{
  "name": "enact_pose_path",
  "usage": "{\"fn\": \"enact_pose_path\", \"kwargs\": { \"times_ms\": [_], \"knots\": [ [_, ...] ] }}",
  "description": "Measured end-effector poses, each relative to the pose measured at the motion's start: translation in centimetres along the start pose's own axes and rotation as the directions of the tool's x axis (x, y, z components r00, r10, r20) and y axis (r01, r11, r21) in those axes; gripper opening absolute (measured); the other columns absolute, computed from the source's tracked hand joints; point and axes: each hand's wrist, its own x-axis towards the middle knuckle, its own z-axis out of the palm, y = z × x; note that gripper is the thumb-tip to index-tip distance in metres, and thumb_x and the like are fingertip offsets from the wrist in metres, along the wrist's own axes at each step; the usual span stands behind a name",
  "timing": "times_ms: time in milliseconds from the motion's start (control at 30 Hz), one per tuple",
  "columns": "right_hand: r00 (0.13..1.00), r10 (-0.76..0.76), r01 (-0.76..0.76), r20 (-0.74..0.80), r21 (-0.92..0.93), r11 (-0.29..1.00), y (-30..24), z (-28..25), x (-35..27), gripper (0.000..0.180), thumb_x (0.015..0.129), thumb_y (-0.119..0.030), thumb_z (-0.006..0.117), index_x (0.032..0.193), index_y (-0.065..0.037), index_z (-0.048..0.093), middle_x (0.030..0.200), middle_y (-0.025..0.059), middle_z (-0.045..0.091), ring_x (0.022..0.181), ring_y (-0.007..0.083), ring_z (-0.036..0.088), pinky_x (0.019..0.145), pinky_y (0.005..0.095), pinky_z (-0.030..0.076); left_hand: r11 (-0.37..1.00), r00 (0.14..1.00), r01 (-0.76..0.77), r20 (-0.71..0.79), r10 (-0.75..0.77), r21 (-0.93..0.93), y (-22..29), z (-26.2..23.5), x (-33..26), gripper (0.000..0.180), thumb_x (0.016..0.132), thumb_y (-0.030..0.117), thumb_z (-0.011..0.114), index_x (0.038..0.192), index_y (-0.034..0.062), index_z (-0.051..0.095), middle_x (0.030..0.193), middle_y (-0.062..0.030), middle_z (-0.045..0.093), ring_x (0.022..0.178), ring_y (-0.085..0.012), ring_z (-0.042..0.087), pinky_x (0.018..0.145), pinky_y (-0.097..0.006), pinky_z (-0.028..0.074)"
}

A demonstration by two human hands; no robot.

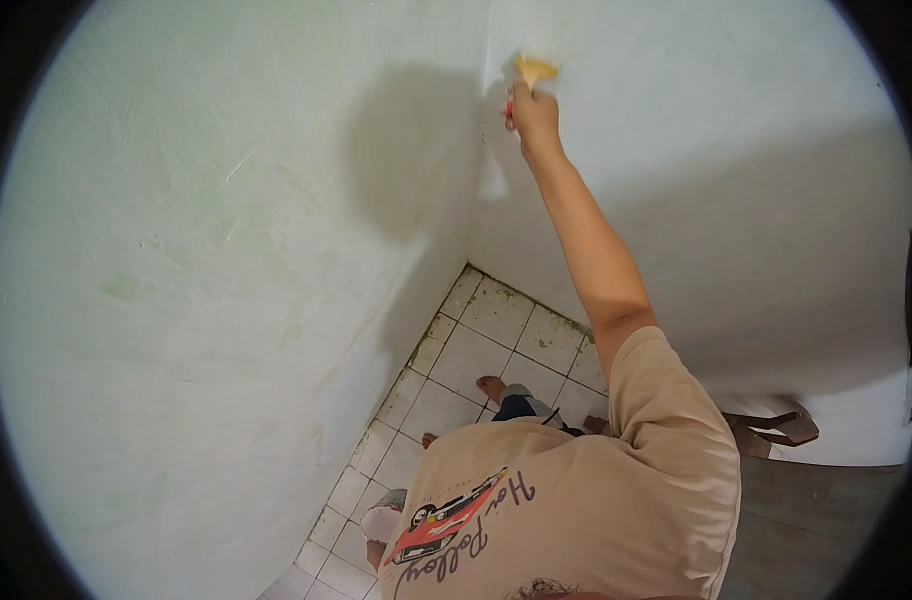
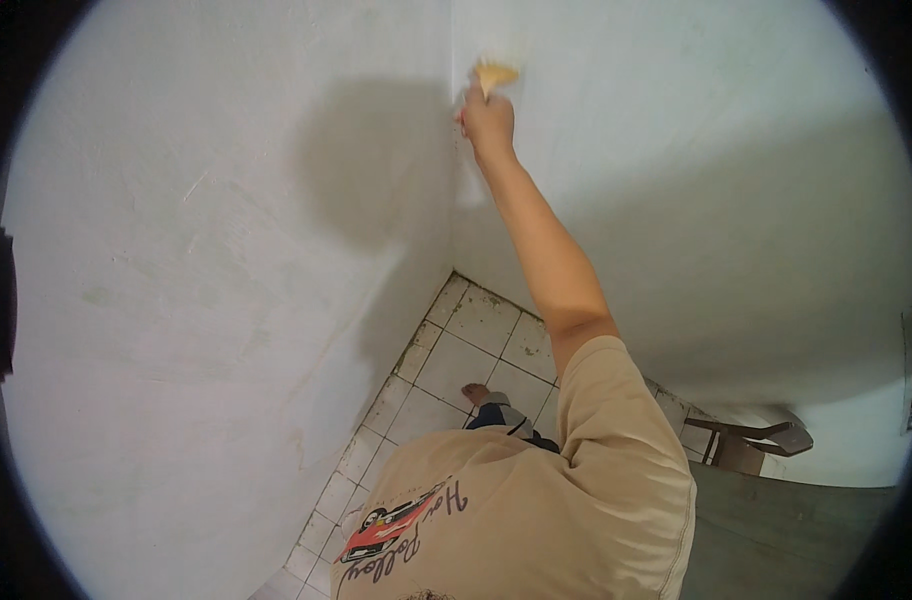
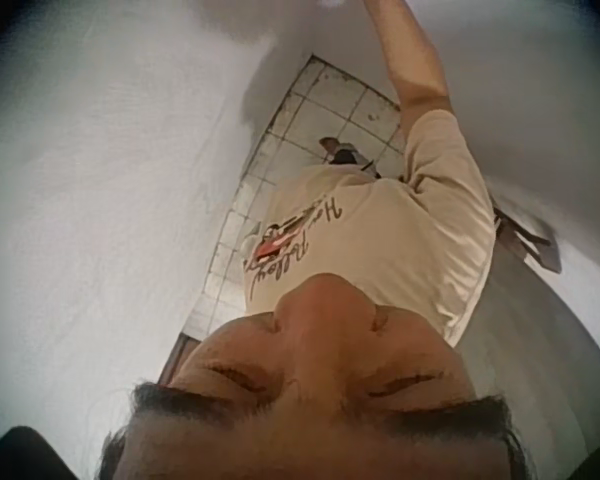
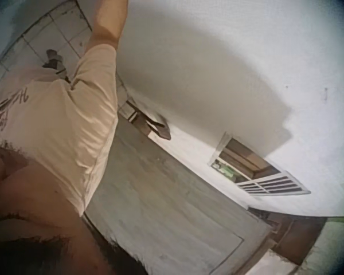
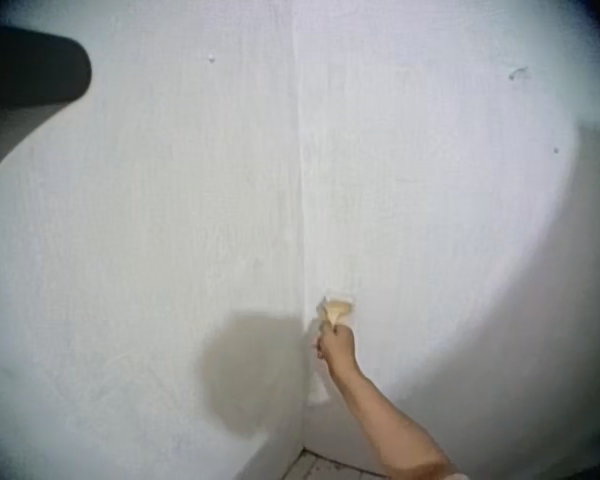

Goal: The person applies paint to interior wall surfaces using a handheld paintbrush, moving between different sections of the house while carrying a paint container.

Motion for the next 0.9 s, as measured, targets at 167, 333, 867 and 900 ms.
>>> {"fn": "enact_pose_path", "kwargs": {
  "times_ms": [167,333,867,900],
  "knots": [
    [0.890,-0.453,0.432,-0.046,-0.231,0.872,-4.8,-0.9,0.8,0.036,0.095,-0.035,0.049,0.084,-0.002,0.055,0.060,0.0067,0.055,0.045,0.0136,0.050,0.043,0.0279,0.039,0.999,0.999,-0.012,0.030,0.011,0.040,0.6,1.1,0.4,0.018,0.081,0.024,0.054,0.081,0.0093,0.044,0.073,-0.0026,0.042,0.066,-0.0188,0.043,0.063,-0.041,0.043],
    [0.908,-0.398,0.293,-0.132,-0.479,0.828,2.7,-8.3,-0.2,0.041,0.096,-0.039,0.044,0.087,0.000,0.056,0.070,0.0163,0.062,0.068,0.0313,0.062,0.065,0.0410,0.047,0.997,0.999,-0.017,0.049,0.014,0.077,1.0,2.1,0.3,0.018,0.081,0.024,0.056,0.083,0.0087,0.046,0.074,-0.0029,0.044,0.067,-0.0191,0.045,0.063,-0.042,0.044],
    [0.707,0.674,-0.648,-0.214,0.186,0.738,22.9,-14.4,-6.5,0.028,0.093,-0.031,0.048,0.081,-0.007,0.053,0.052,0.0020,0.046,0.037,0.0114,0.035,0.037,0.0269,0.032,0.988,0.993,-0.079,0.101,0.066,0.133,3.5,6.2,0.1,0.021,0.080,0.024,0.060,0.087,0.0069,0.052,0.077,-0.0038,0.051,0.069,-0.0201,0.051,0.063,-0.043,0.048],
    [0.741,0.644,-0.614,-0.192,0.196,0.765,21.7,-15.2,-5.3,0.023,0.092,-0.029,0.049,0.081,-0.008,0.051,0.052,0.0020,0.045,0.037,0.0115,0.034,0.037,0.0268,0.032,0.987,0.992,-0.084,0.106,0.069,0.139,3.7,6.7,0.2,0.021,0.080,0.025,0.060,0.087,0.0068,0.052,0.077,-0.0039,0.052,0.069,-0.0201,0.052,0.063,-0.043,0.048]
  ]
}}
